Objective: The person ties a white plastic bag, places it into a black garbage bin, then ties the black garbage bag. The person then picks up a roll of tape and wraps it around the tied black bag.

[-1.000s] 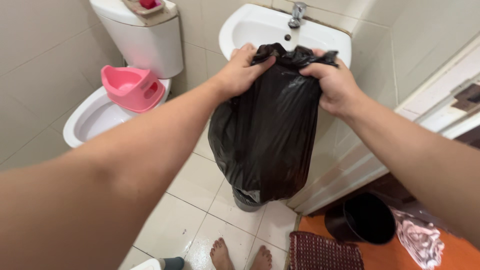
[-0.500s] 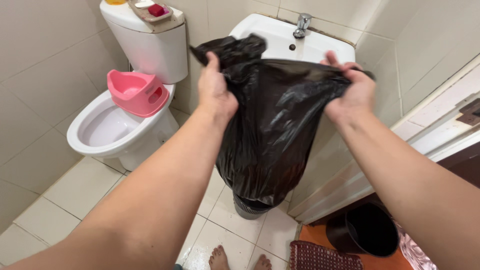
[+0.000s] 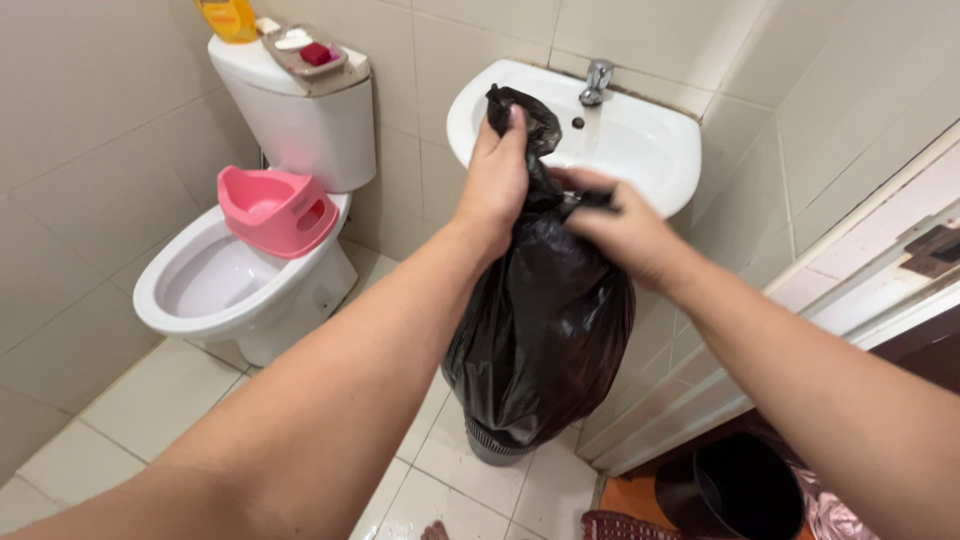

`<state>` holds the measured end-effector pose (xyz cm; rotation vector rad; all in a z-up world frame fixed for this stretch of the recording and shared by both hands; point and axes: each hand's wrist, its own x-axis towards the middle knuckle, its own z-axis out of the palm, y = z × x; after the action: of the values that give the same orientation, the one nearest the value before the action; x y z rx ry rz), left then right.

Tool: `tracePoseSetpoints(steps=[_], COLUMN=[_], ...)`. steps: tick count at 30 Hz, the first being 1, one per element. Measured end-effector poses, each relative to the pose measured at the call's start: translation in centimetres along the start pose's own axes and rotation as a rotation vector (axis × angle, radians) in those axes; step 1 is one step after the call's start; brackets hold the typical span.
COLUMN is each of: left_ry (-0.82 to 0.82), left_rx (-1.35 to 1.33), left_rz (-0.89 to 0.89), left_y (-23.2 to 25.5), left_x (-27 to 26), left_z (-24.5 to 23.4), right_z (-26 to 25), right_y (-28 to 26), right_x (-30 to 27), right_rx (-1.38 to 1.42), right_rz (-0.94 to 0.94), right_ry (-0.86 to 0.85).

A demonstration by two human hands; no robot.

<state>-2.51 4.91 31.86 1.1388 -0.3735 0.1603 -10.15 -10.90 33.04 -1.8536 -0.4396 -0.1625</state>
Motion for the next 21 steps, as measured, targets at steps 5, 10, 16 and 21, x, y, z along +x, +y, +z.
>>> tracePoseSetpoints(steps=[5,10,16,21], left_ry=[-0.018,-0.37,-0.461,-0.155], left_rx=[-0.023,0.152,0.273,-0.039], left_rz=[-0.118,-0.075,-0.459,-0.435], left_y=[1.8,2.7,1.4,2.0], left_x=[-0.3,-1.8,-5.6,-7.9], left_z=[2.3,-0.4,-3.6,-2.3], right_z=[0.0,-0.3,1.4,-1.4], right_y=[2.8,2.9,1.1,-1.3], right_x=[0.4,0.4,-0.5,-1.8], right_rx=[-0.266,0.223,0.228,0.557], right_rz=[0.106,0.162,0.126,0.132], right_ry=[0.046,0.216,0.14,0.262])
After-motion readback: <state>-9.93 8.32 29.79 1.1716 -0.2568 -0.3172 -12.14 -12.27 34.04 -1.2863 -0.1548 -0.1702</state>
